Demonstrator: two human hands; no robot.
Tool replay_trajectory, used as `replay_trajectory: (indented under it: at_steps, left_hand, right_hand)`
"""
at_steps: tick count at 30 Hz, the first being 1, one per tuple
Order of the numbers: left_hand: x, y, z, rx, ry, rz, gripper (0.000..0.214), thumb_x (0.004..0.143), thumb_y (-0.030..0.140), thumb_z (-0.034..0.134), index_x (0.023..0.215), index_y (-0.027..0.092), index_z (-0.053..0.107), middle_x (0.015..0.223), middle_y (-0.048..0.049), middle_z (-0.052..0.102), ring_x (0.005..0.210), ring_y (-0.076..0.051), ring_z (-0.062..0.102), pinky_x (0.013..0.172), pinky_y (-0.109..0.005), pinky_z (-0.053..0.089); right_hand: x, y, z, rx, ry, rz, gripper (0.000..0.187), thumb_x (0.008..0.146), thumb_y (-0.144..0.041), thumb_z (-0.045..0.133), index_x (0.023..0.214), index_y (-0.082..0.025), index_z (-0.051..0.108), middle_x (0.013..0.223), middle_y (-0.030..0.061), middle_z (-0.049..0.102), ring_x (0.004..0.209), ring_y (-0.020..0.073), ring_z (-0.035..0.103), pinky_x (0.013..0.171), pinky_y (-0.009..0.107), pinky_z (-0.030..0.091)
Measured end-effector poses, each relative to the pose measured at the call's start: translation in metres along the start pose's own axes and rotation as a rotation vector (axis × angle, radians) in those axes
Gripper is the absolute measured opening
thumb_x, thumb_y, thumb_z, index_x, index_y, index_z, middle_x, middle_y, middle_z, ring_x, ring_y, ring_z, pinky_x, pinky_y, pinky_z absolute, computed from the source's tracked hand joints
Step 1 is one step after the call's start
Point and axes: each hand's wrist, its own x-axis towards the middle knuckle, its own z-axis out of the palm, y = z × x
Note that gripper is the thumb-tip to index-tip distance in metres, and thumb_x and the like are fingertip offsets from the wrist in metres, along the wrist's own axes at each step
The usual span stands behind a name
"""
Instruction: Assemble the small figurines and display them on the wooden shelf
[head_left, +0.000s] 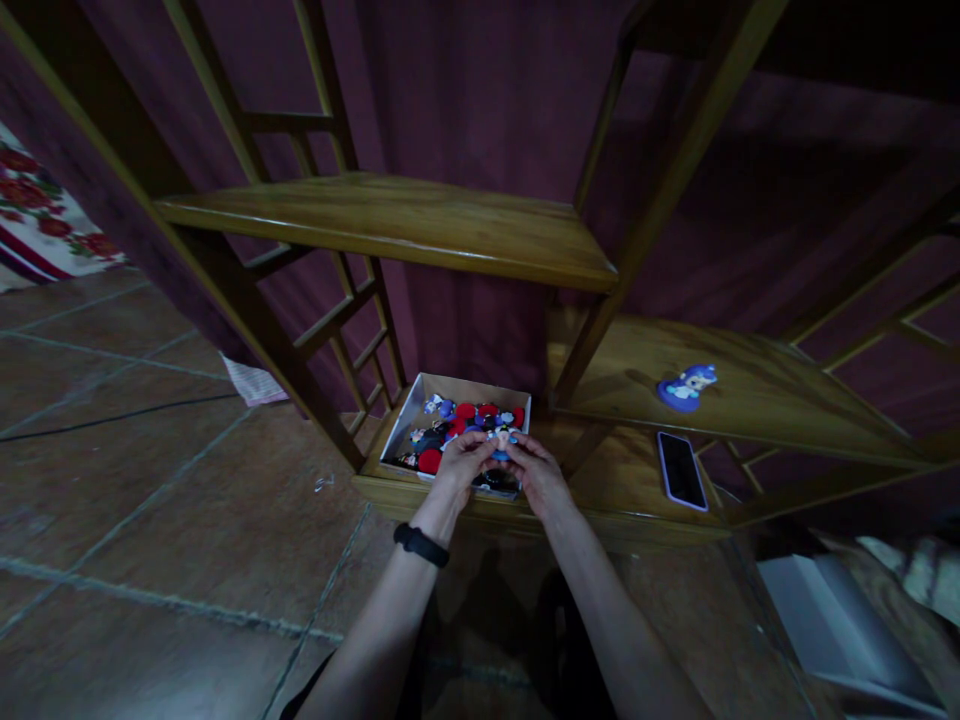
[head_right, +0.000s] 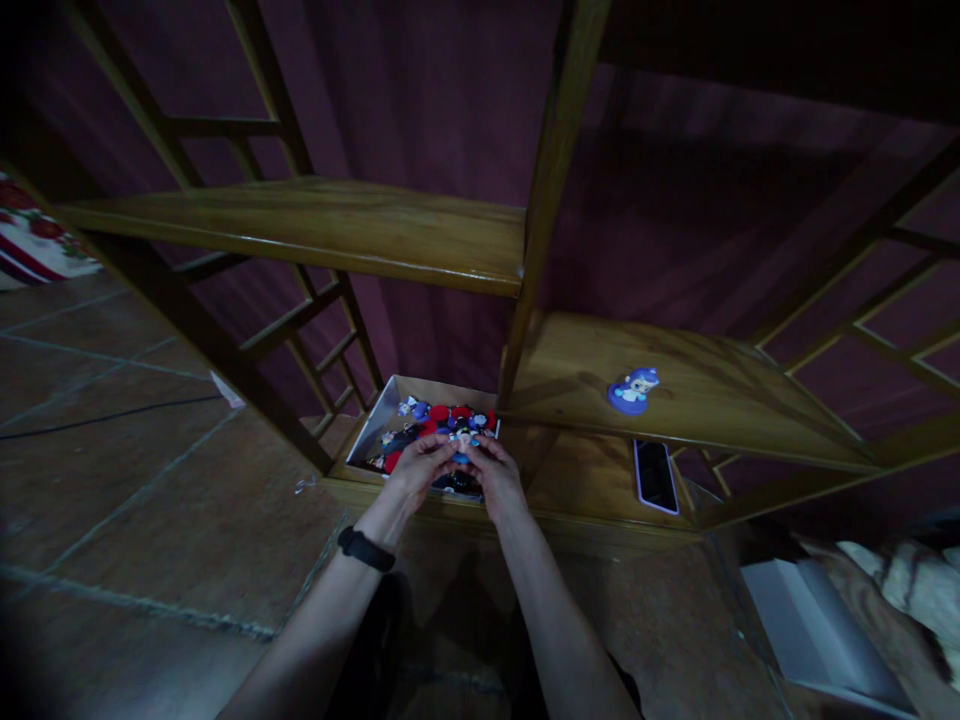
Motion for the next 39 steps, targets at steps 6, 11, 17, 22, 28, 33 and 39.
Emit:
replay_trajectory:
  at_steps: [6,11,17,22,28,33,39]
  left_hand:
    - [0.0018,-0.0015,-0.0016,0.008,0.02,-0.004,0.032,0.05,0.026,0.082,0.07,0.012,0.062,0.067,-0.0016,0.064,0.056,-0.008,0.059,0.055,-0.02,0.05]
    - [0.0022,-0.0012,-0.0011,0.004,0.028,-0.016,0.031,0.05,0.027,0.082,0.068,0.012,0.062,0.066,-0.0011,0.064,0.055,-0.008,0.058,0.055,-0.019,0.049]
    - [0.0036,-0.002,-0.0019,0.001,0.033,-0.018,0.031,0.049,0.027,0.082,0.068,0.012,0.062,0.066,-0.001,0.064,0.055,-0.008,0.058,0.056,-0.02,0.049]
    - [0.0027,-0.0017,-0.0008,0.003,0.02,-0.023,0.032,0.049,0.026,0.082,0.07,0.013,0.062,0.068,-0.0006,0.064,0.057,-0.007,0.058,0.057,-0.02,0.048]
    - [-0.0001,-0.0006,0.0025,0.049,-0.003,-0.029,0.035,0.047,0.022,0.083,0.074,0.013,0.063,0.067,-0.0006,0.064,0.058,-0.007,0.057,0.057,-0.019,0.045]
    - [-0.0007,-0.0011,0.0032,0.034,0.027,-0.057,0.037,0.045,0.021,0.083,0.074,0.013,0.062,0.067,-0.0006,0.064,0.057,-0.008,0.057,0.058,-0.02,0.045]
    - [0.0014,-0.0033,0.0055,0.071,0.016,-0.03,0.036,0.047,0.023,0.082,0.075,0.013,0.063,0.067,-0.0002,0.064,0.055,-0.007,0.055,0.055,-0.019,0.044]
  right_hand:
    - [0.0018,0.0004,-0.0033,0.033,-0.031,0.05,0.031,0.055,-0.021,0.078,0.084,-0.019,0.067,0.091,0.0017,0.068,0.073,0.0113,0.062,0.063,0.022,0.051]
    - [0.0015,0.0011,-0.0035,0.037,-0.029,0.053,0.032,0.055,-0.02,0.078,0.085,-0.019,0.067,0.09,0.0022,0.069,0.074,0.0128,0.063,0.065,0.024,0.053]
    - [0.0012,0.0012,-0.004,0.038,-0.031,0.058,0.033,0.055,-0.019,0.077,0.086,-0.019,0.067,0.09,0.002,0.069,0.074,0.0131,0.064,0.068,0.026,0.054]
    - [0.0011,0.0012,-0.004,0.05,-0.016,0.059,0.031,0.055,-0.018,0.077,0.085,-0.019,0.068,0.091,0.0019,0.069,0.075,0.0123,0.064,0.069,0.024,0.054]
    - [0.0004,0.0014,-0.0035,0.052,-0.019,0.049,0.032,0.054,-0.018,0.078,0.084,-0.019,0.068,0.088,0.0017,0.069,0.076,0.013,0.064,0.069,0.025,0.054]
    - [-0.0021,0.0002,-0.0011,0.047,-0.033,0.05,0.032,0.054,-0.018,0.077,0.085,-0.018,0.069,0.089,0.003,0.07,0.079,0.0149,0.064,0.072,0.028,0.054]
    - [-0.0033,0.0008,0.0002,0.051,-0.041,0.03,0.025,0.058,-0.015,0.071,0.083,-0.017,0.07,0.094,0.0036,0.07,0.078,0.0148,0.064,0.07,0.027,0.054]
